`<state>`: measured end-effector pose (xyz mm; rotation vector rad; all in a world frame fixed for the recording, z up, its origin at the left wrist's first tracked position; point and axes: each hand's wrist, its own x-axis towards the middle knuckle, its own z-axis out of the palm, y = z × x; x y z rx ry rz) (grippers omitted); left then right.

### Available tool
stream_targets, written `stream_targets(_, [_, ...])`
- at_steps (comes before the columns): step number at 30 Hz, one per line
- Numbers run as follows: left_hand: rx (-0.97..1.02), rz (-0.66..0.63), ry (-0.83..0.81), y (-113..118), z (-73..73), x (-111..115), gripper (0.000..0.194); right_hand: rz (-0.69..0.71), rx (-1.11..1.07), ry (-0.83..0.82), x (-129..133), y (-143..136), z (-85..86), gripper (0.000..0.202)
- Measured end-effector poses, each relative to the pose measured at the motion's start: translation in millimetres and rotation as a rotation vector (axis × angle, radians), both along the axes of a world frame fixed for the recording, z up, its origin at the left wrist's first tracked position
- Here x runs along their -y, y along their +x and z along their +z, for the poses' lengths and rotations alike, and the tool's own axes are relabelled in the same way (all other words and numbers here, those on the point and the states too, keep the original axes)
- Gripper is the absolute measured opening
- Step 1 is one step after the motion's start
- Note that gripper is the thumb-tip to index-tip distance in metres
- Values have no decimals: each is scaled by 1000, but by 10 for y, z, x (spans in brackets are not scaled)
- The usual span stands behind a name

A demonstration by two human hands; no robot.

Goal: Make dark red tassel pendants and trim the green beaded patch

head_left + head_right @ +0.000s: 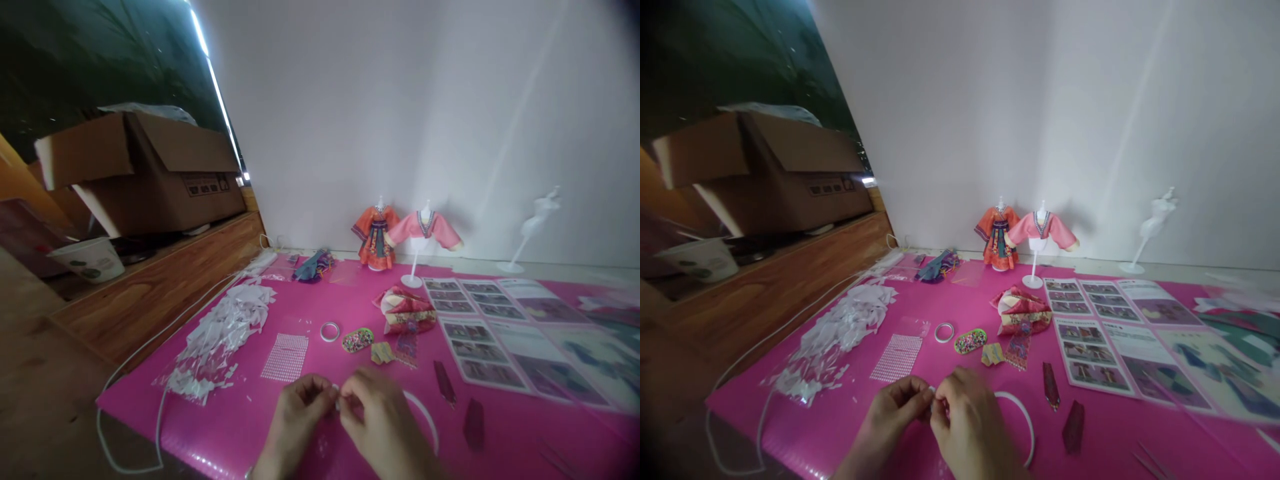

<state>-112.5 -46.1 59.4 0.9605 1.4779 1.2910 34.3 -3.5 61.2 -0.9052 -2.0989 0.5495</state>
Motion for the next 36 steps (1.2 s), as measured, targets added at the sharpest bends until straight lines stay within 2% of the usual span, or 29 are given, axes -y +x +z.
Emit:
stream_targets(3, [-38,29,2,-25,-32,-30,29,43,-44,-92,-8,32,27,18])
stream_targets(7, [-67,76,-13,-209,-67,-29,30,84,-128,-247,-59,195,52,18])
stream_targets(12, [-96,115,-36,-382,46,65,29,88,-194,-410,-112,374,77,27])
stream_targets(17, [-24,-9,-89,-117,125,137,30,104,-236,-476,-40,312,128,21])
stream_targets(23, [169,-117,-150,197,18,82,38,99,-221,-468,21,331,61,20])
stream_targets(31, [306,-128,-175,284,4,91,42,40,-183,-450,15,364,-69,19])
stream_targets(36, [300,-132,-173,277,-28,58,34,10,-170,-443,6,373,-100,17])
